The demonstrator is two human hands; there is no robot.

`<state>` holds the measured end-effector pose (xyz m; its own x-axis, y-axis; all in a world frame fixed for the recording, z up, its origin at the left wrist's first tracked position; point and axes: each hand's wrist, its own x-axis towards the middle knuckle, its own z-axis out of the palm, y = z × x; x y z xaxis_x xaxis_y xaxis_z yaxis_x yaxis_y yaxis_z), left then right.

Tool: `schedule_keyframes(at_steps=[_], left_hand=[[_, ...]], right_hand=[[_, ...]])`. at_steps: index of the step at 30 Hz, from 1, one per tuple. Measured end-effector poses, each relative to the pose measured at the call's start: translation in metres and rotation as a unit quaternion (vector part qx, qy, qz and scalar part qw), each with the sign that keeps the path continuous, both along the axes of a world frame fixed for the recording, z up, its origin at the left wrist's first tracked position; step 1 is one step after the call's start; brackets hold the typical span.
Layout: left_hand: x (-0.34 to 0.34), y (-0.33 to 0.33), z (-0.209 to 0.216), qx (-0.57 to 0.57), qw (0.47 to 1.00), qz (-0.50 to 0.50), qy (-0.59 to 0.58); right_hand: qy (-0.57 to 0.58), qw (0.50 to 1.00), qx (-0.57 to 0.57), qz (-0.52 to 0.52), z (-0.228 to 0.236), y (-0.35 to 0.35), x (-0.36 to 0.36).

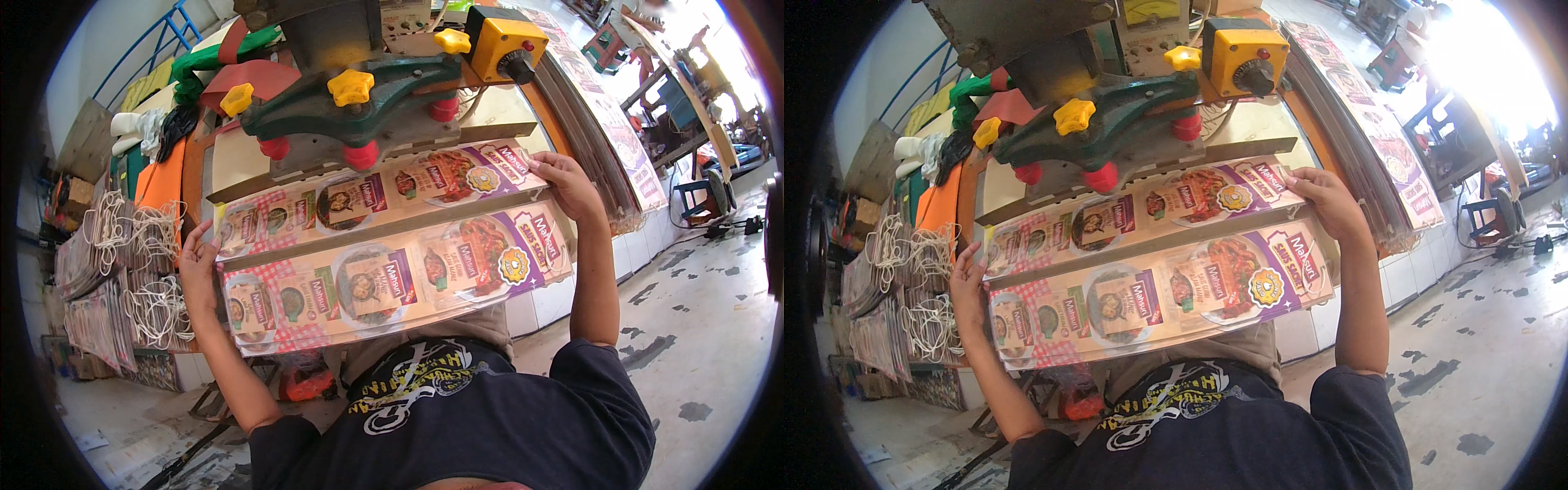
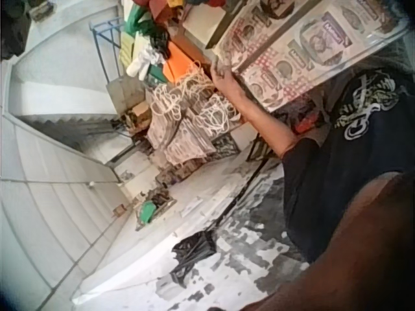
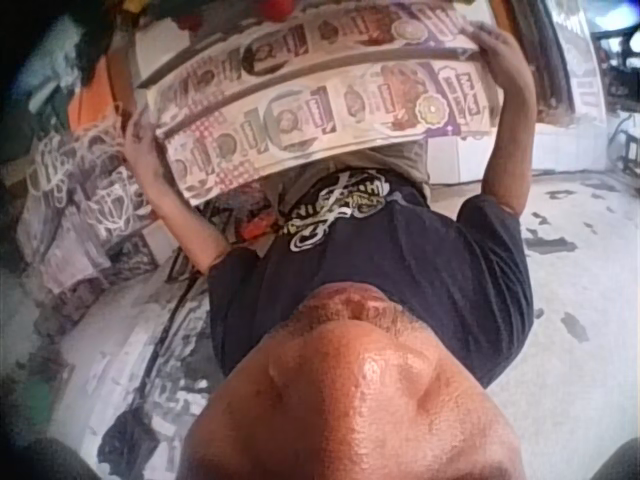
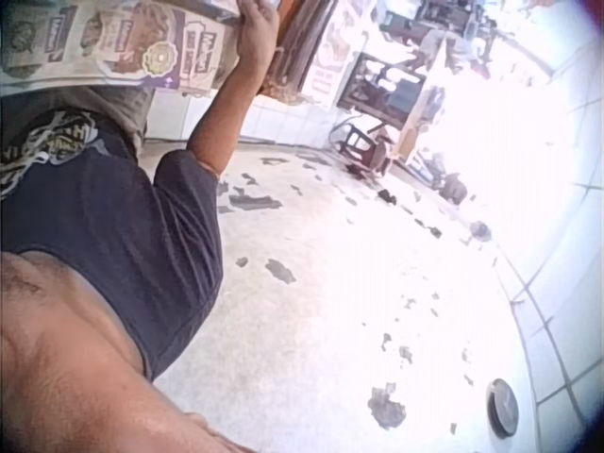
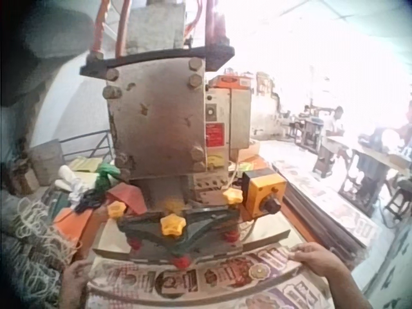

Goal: The person places a sheet of printed plastic onto a machine bed and aligns it with a guide.

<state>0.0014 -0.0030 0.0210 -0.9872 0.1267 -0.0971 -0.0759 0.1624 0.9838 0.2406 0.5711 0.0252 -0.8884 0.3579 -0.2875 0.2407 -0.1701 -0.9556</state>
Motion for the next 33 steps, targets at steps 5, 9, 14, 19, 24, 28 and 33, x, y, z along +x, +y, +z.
schedule_keyframes(at_steps=[5, 9, 14, 19, 24, 28, 33], left_hand=[[0.003, 0.002, 0.003, 0.028, 0.999, -0.007, 0.018], [0.001, 0.000, 0.000, 0.047, 0.999, -0.004, 0.019], [-0.005, -0.011, -0.010, 0.096, 0.995, 0.005, 0.009], [-0.002, -0.015, -0.002, 0.120, 0.993, 0.001, -0.004], [0.016, -0.011, 0.015, 0.088, 0.996, 0.020, -0.009], [0.040, -0.016, 0.029, 0.127, 0.992, 0.002, -0.024], [0.081, -0.018, 0.034, 0.191, 0.979, -0.046, -0.059]], right_hand=[[0.010, 1.000, -0.004, -0.014, -0.004, 0.000, 0.001], [0.019, 1.000, -0.005, -0.006, -0.006, 0.000, 0.003], [0.022, 1.000, -0.009, -0.010, -0.004, -0.002, 0.005], [0.036, 0.999, -0.030, -0.023, 0.001, -0.002, 0.010], [0.049, 0.998, -0.016, -0.032, 0.000, 0.003, 0.019], [0.067, 0.998, 0.010, -0.016, 0.016, 0.004, 0.036], [0.099, 0.993, 0.061, -0.021, 0.027, 0.003, 0.057]])
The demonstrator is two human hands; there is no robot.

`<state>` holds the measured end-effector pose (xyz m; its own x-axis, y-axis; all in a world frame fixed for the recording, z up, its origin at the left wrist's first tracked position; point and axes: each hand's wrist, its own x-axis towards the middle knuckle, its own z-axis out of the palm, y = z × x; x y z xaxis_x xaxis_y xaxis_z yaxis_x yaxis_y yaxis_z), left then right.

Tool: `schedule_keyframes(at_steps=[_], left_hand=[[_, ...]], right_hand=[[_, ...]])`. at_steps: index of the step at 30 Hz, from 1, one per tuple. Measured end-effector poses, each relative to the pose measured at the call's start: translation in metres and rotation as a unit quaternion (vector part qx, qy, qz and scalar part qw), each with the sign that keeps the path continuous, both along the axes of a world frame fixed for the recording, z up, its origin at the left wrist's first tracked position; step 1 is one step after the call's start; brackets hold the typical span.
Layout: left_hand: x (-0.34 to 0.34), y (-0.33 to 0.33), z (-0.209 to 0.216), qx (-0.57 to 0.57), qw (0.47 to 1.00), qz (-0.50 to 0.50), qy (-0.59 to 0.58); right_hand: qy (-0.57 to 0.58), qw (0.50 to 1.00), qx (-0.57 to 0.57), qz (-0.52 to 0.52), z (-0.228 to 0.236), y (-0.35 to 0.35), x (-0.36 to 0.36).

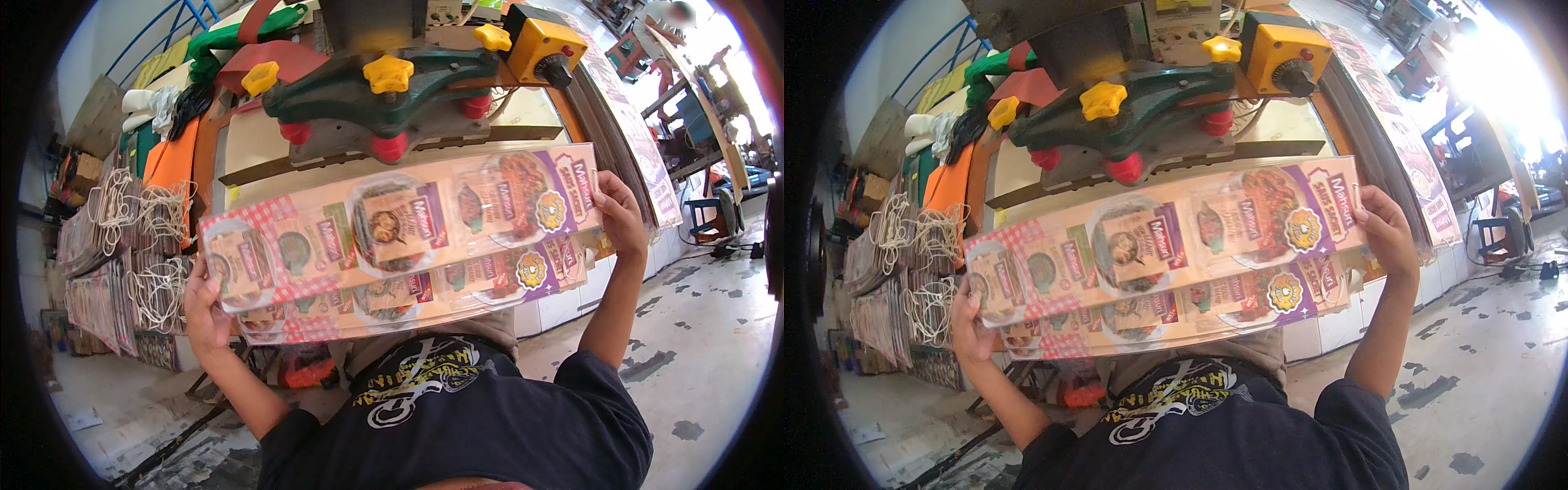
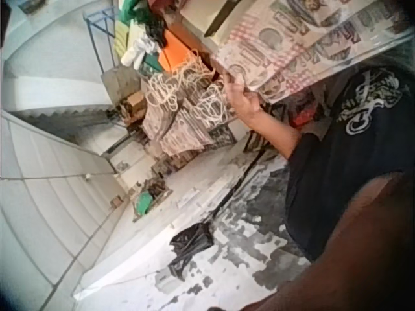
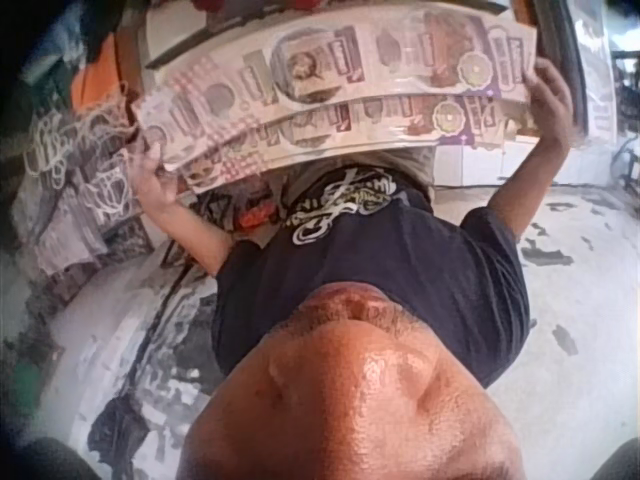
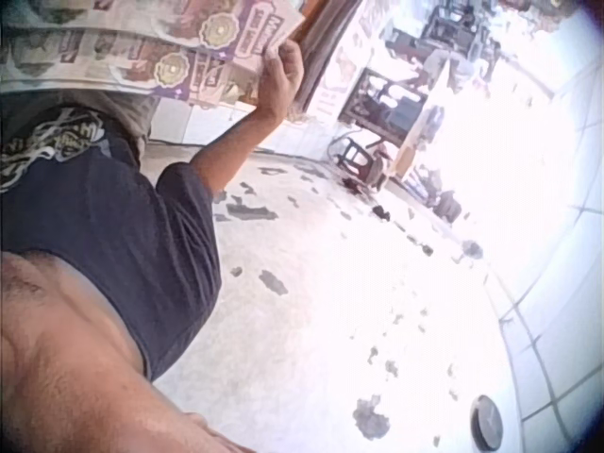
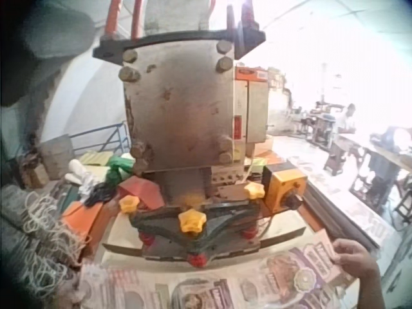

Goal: The person places a sheet of printed plastic onto a machine bed and aligns it with a guide.

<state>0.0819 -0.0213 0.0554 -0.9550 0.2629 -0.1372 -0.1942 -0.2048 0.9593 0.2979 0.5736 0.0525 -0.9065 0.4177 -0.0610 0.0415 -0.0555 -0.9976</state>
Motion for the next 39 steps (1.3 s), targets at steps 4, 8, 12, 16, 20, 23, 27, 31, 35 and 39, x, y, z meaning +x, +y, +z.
schedule_keyframes(at_steps=[4, 8, 12, 16, 20, 23, 27, 31, 35, 39], left_hand=[[0.025, -0.001, -0.012, 0.015, 1.000, 0.006, -0.010], [0.029, 0.007, -0.020, 0.062, 0.997, 0.039, -0.010], [0.033, 0.022, -0.023, 0.135, 0.990, 0.027, -0.002], [0.036, 0.028, -0.023, 0.156, 0.988, 0.000, 0.009], [0.043, 0.036, -0.018, 0.193, 0.981, -0.018, -0.011], [0.048, 0.042, -0.017, 0.184, 0.983, -0.008, 0.000], [0.048, 0.049, -0.007, 0.179, 0.983, -0.021, 0.026], [0.051, 0.052, -0.004, 0.193, 0.979, -0.046, 0.035], [0.054, 0.055, 0.004, 0.180, 0.981, -0.058, 0.040], [0.057, 0.059, 0.006, 0.150, 0.986, -0.059, 0.041]], right_hand=[[-0.015, 0.999, 0.012, 0.043, 0.009, 0.002, 0.010], [-0.077, 0.994, 0.082, -0.006, 0.020, 0.004, 0.022], [-0.116, 0.961, 0.246, -0.058, 0.041, -0.011, 0.019], [-0.165, 0.875, 0.439, -0.121, 0.070, -0.029, 0.020], [-0.131, 0.720, 0.654, -0.193, 0.105, -0.062, 0.009], [-0.002, 0.773, 0.623, -0.117, 0.124, -0.102, -0.026], [0.081, 0.790, 0.606, 0.047, 0.149, -0.170, -0.062], [0.197, 0.751, 0.606, 0.173, 0.152, -0.214, -0.098], [0.273, 0.689, 0.632, 0.226, 0.148, -0.253, -0.134], [0.331, 0.649, 0.639, 0.248, 0.137, -0.286, -0.165]])
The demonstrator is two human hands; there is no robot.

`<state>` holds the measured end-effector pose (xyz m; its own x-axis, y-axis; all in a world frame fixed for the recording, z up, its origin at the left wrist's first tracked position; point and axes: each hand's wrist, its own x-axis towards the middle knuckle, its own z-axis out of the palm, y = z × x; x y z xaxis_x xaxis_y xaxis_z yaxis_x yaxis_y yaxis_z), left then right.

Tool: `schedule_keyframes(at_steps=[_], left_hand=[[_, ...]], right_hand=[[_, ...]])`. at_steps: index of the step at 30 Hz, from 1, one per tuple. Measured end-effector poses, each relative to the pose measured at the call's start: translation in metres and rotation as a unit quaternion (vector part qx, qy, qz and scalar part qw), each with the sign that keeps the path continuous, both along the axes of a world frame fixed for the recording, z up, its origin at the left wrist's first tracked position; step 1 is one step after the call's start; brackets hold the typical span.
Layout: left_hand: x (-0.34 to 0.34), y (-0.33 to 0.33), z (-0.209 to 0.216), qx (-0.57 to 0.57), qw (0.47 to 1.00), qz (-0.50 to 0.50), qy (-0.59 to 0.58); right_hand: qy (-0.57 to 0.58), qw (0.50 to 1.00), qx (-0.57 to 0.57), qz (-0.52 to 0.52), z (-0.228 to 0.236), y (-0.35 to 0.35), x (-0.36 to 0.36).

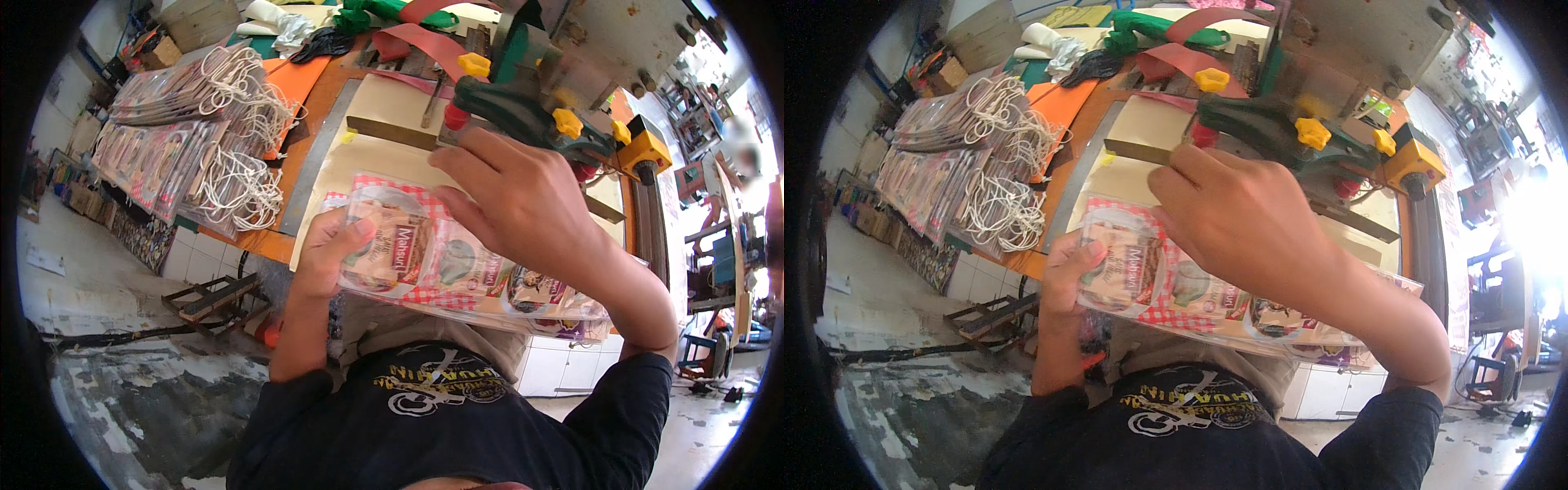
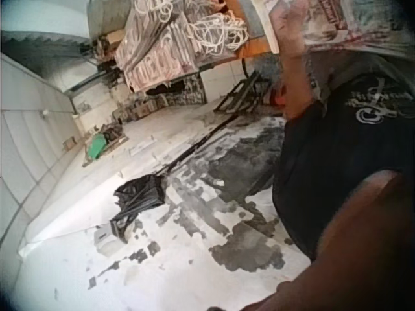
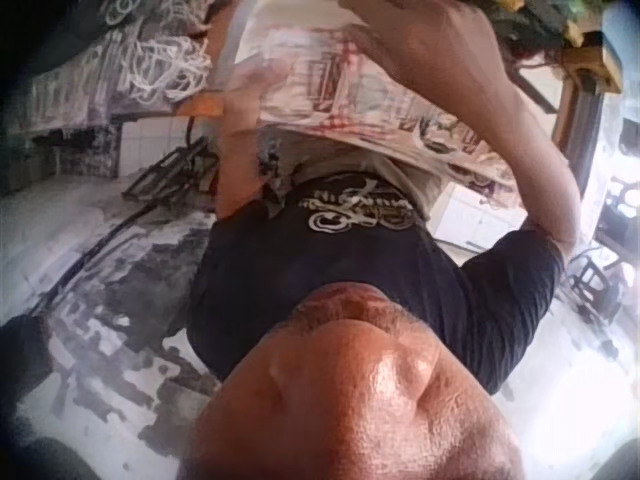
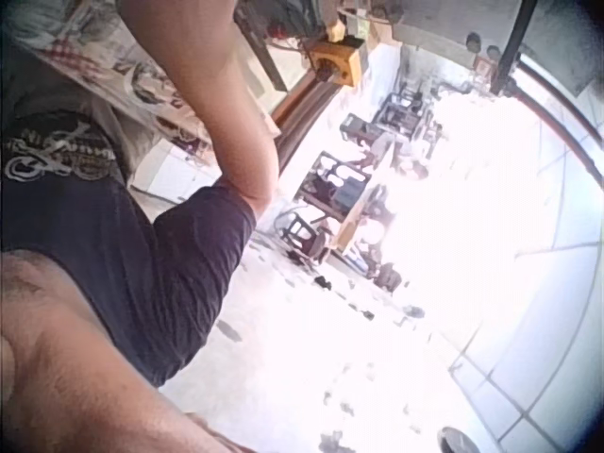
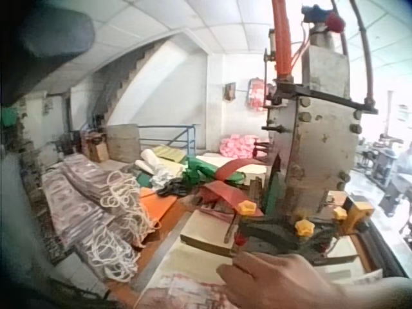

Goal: The person places a sheet of printed plastic onto a machine bed and aligns it with a guide.

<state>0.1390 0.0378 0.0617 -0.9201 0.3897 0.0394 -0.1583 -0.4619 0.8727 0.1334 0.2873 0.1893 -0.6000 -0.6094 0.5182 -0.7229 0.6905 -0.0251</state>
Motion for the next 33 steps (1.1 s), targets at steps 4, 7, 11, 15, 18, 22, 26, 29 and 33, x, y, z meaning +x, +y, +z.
schedule_keyframes(at_steps=[4, 7, 11, 15, 18, 22, 26, 29, 33], left_hand=[[0.002, 0.008, 0.008, -0.033, 0.999, 0.000, -0.005], [0.003, 0.010, 0.009, -0.025, 1.000, -0.005, 0.005], [0.000, 0.007, 0.004, -0.031, 0.998, -0.033, 0.032], [0.002, 0.014, 0.013, -0.033, 0.999, -0.030, 0.024], [0.001, 0.013, 0.014, -0.035, 0.998, -0.034, 0.032], [0.000, 0.014, 0.015, -0.025, 0.998, -0.043, 0.042], [0.000, 0.016, 0.017, -0.017, 0.998, -0.045, 0.044], [-0.002, 0.015, 0.013, -0.048, 0.997, -0.037, 0.055], [0.002, 0.020, 0.026, -0.078, 0.995, -0.025, 0.062]], right_hand=[[-0.001, 0.999, 0.014, 0.030, -0.001, -0.021, -0.022], [0.016, 0.999, 0.012, 0.051, -0.003, -0.034, -0.030], [0.026, 0.997, 0.040, 0.054, -0.004, -0.045, -0.036], [0.006, 0.997, 0.066, 0.030, -0.001, -0.047, -0.036], [0.023, 0.997, 0.069, 0.026, -0.001, -0.047, -0.036], [0.025, 0.998, 0.049, 0.025, -0.003, -0.045, -0.039], [0.026, 0.999, 0.026, 0.022, -0.004, -0.046, -0.038], [0.081, 0.996, 0.037, 0.028, -0.003, -0.049, -0.037], [0.089, 0.996, 0.023, -0.002, 0.000, -0.045, -0.038]])
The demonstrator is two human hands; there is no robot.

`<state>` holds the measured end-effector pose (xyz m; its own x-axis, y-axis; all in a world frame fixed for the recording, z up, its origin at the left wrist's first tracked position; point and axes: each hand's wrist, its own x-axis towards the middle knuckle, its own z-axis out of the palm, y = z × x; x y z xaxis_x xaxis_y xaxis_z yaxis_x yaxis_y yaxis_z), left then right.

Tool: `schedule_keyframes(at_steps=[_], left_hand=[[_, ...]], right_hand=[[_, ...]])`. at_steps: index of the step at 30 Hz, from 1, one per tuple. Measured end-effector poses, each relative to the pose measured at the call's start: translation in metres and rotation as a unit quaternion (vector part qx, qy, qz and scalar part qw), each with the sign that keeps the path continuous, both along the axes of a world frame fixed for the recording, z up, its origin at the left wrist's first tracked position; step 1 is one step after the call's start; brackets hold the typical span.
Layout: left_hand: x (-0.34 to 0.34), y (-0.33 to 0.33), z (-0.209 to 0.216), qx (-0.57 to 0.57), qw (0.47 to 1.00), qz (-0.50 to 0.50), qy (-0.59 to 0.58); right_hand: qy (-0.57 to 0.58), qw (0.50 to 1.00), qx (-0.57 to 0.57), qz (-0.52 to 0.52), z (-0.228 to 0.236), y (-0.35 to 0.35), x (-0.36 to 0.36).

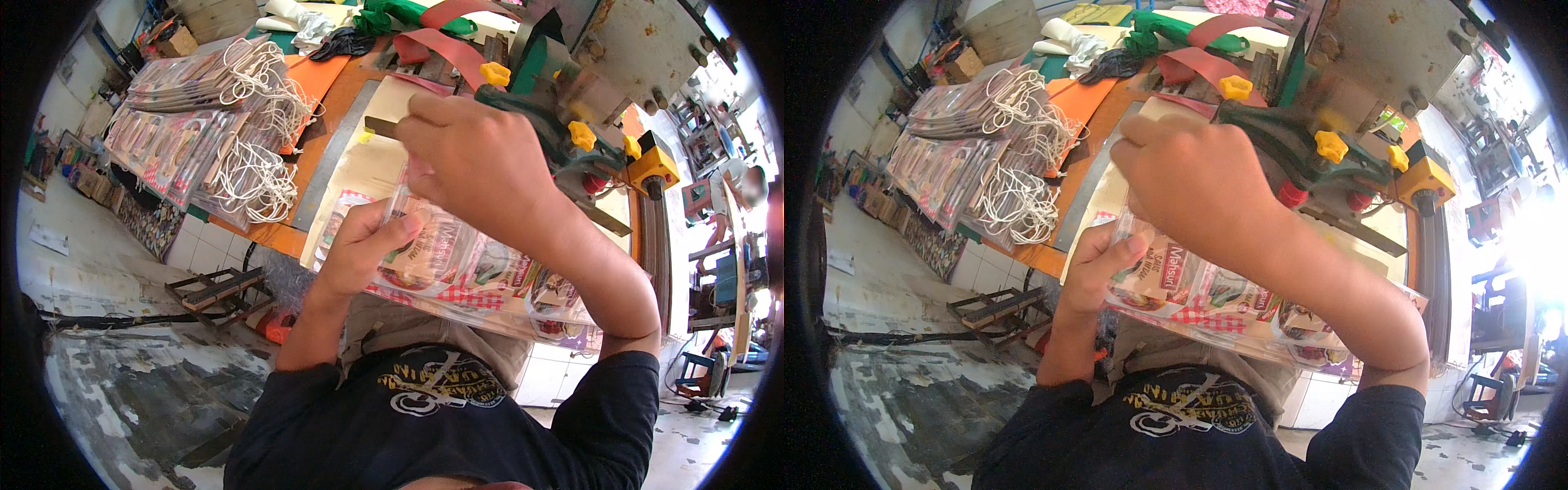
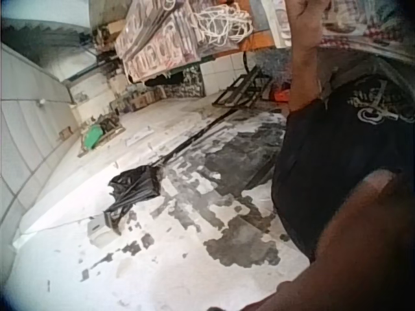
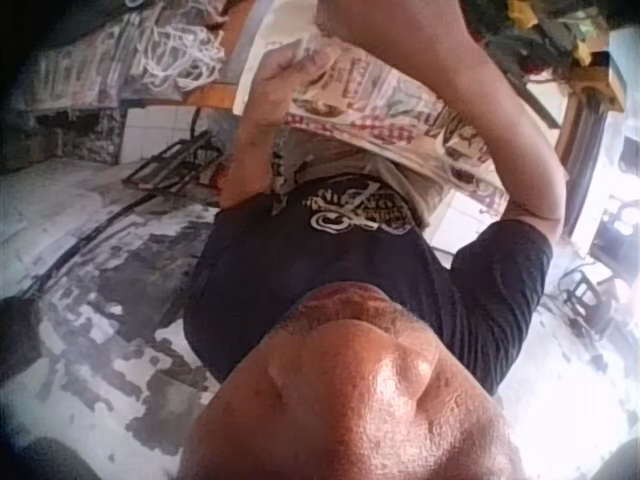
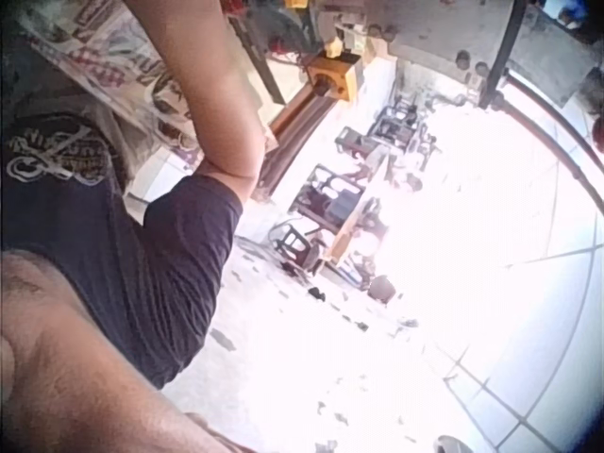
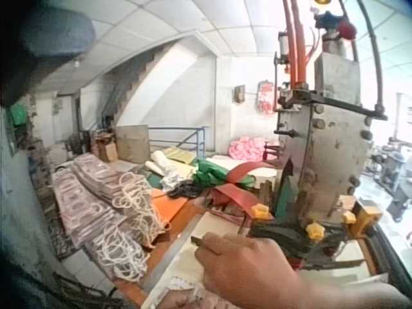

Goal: The person places a sheet of printed plastic onto a machine bed and aligns it with a guide.

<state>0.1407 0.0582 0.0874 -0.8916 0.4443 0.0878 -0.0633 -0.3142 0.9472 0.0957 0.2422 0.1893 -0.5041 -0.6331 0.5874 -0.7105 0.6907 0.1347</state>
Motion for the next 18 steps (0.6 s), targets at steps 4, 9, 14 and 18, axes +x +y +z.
schedule_keyframes(at_steps=[4, 9, 14, 18], left_hand=[[-0.001, 0.001, 0.005, 0.009, 1.000, 0.008, 0.000], [-0.004, -0.007, 0.010, 0.020, 1.000, -0.002, 0.023], [-0.003, -0.026, -0.001, 0.019, 0.997, 0.026, 0.074], [-0.006, -0.037, -0.010, 0.020, 0.991, 0.073, 0.106]], right_hand=[[-0.007, 0.997, -0.043, -0.060, 0.002, 0.009, 0.002], [-0.013, 0.988, -0.080, -0.135, 0.007, 0.014, 0.017], [0.086, 0.978, -0.118, -0.148, 0.021, 0.035, 0.013], [0.056, 0.979, -0.156, -0.118, 0.027, 0.050, 0.024]])
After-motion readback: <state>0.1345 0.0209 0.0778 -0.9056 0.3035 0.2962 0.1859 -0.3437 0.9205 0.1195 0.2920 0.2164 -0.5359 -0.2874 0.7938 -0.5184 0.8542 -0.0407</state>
